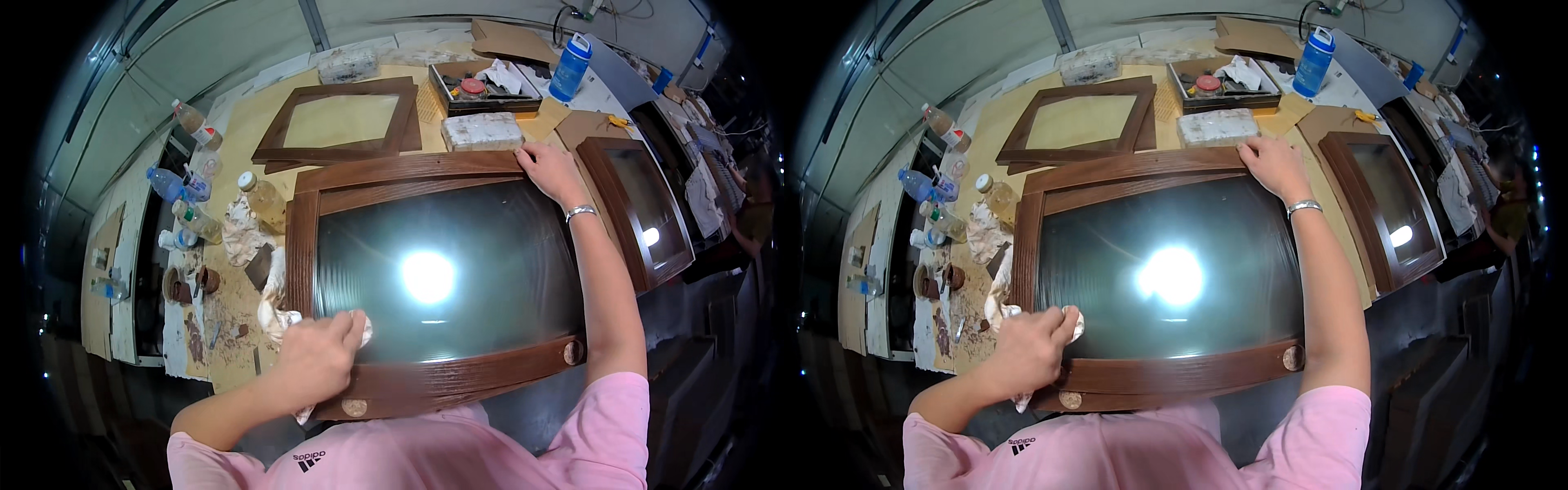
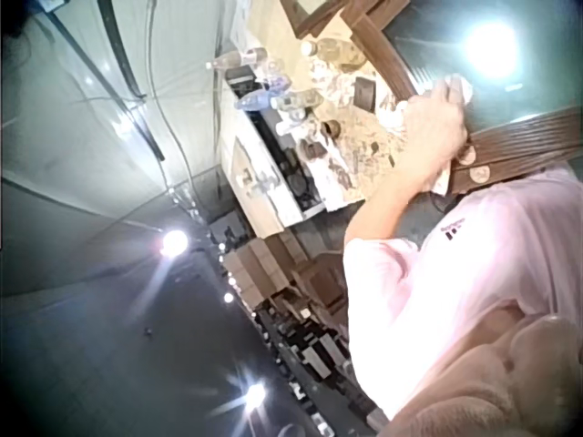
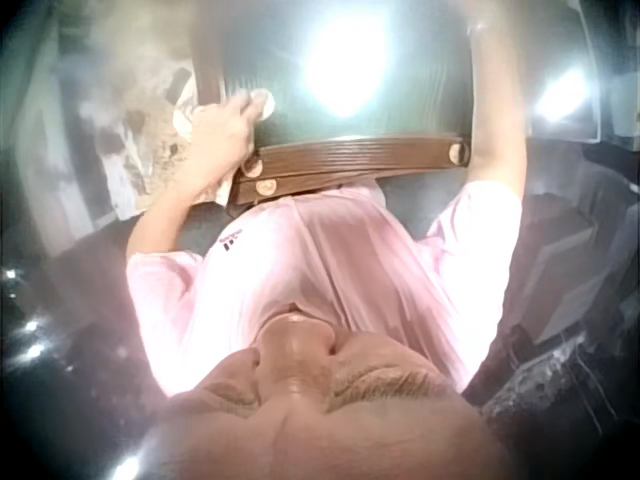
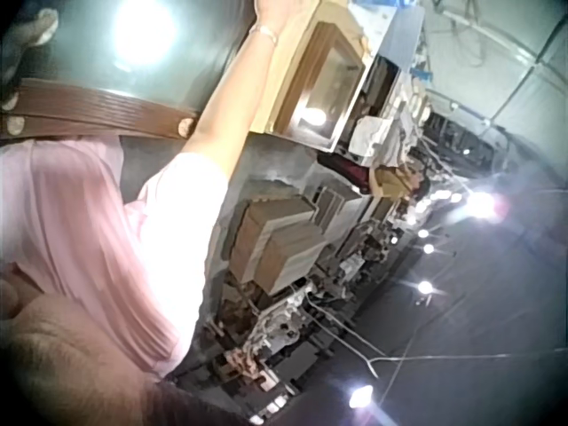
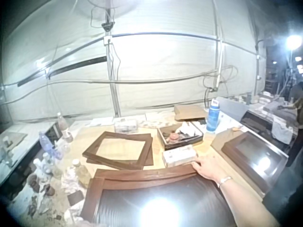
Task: The person wipes a glass pane within a wooden frame using a cloth and liquid, turns the frame over to clean different sides, and uses a screwdriver to tighten a screw on the corner.
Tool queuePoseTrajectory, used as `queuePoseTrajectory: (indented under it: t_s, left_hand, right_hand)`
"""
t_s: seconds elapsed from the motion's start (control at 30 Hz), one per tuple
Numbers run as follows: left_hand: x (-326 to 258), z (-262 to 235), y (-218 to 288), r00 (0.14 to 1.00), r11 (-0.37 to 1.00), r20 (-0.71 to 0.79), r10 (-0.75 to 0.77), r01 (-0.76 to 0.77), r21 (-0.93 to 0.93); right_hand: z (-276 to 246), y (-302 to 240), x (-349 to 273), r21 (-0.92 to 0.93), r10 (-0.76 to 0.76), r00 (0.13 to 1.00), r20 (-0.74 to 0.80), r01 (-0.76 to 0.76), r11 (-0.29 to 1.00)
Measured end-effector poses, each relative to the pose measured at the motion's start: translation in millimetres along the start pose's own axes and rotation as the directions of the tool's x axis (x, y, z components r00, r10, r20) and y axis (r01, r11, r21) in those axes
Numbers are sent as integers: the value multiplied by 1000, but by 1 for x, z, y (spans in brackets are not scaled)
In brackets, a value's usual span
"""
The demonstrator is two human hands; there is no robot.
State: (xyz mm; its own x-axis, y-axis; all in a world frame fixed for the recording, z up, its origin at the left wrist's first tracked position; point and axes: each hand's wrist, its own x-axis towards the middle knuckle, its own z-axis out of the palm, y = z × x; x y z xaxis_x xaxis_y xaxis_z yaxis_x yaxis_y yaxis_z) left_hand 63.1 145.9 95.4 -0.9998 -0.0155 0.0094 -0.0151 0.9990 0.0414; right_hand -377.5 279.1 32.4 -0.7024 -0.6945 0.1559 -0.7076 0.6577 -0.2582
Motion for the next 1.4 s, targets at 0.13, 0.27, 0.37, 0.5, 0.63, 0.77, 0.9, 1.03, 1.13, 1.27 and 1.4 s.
queuePoseTrajectory:
  t_s: [0.13, 0.27, 0.37, 0.5, 0.63, 0.77, 0.9, 1.03, 1.13, 1.27, 1.4]
  left_hand:
    - [51, 21, -81, 923, 916, -193, -333, 365, 167]
    - [53, 20, -61, 963, 954, -105, -248, 262, 146]
    - [46, 9, -39, 987, 992, -126, -96, 105, 74]
    - [99, 32, -72, 939, 963, -240, -245, 264, 47]
    - [159, 55, -8, 967, 991, -246, 71, -98, -96]
    - [180, 38, -25, 978, 998, -202, -59, 57, -16]
    - [150, 37, -58, 964, 980, -206, -171, 188, 70]
    - [96, 7, -81, 920, 928, -152, -361, 338, -157]
    - [60, 7, -117, 720, 691, -192, -666, 500, -522]
    - [41, 23, -150, 748, 596, -94, -657, 439, -672]
    - [47, 42, -146, 737, 581, -119, -665, 410, -703]
  right_hand:
    - [1, -13, 3, 7, -12, 999, 50, 12, 1000]
    - [0, -3, 2, 2, 0, 1000, -5, 0, 1000]
    - [1, 3, 0, 15, 9, 1000, -13, -9, 1000]
    - [-1, -11, 0, 17, 5, 1000, 13, -5, 1000]
    - [-6, -8, -2, -4, 6, 1000, -6, -6, 1000]
    - [-1, -12, -3, 41, 12, 1000, -26, -11, 999]
    - [-3, -11, -3, 28, 17, 1000, -18, -17, 999]
    - [-8, 9, -7, 136, 72, 983, -167, -50, 989]
    - [-16, 1, -26, 118, 255, 956, -146, -239, 964]
    - [-16, 31, -42, 500, 192, 978, -86, -124, 857]
    - [-24, 42, -43, 789, 351, 930, 113, -299, 537]
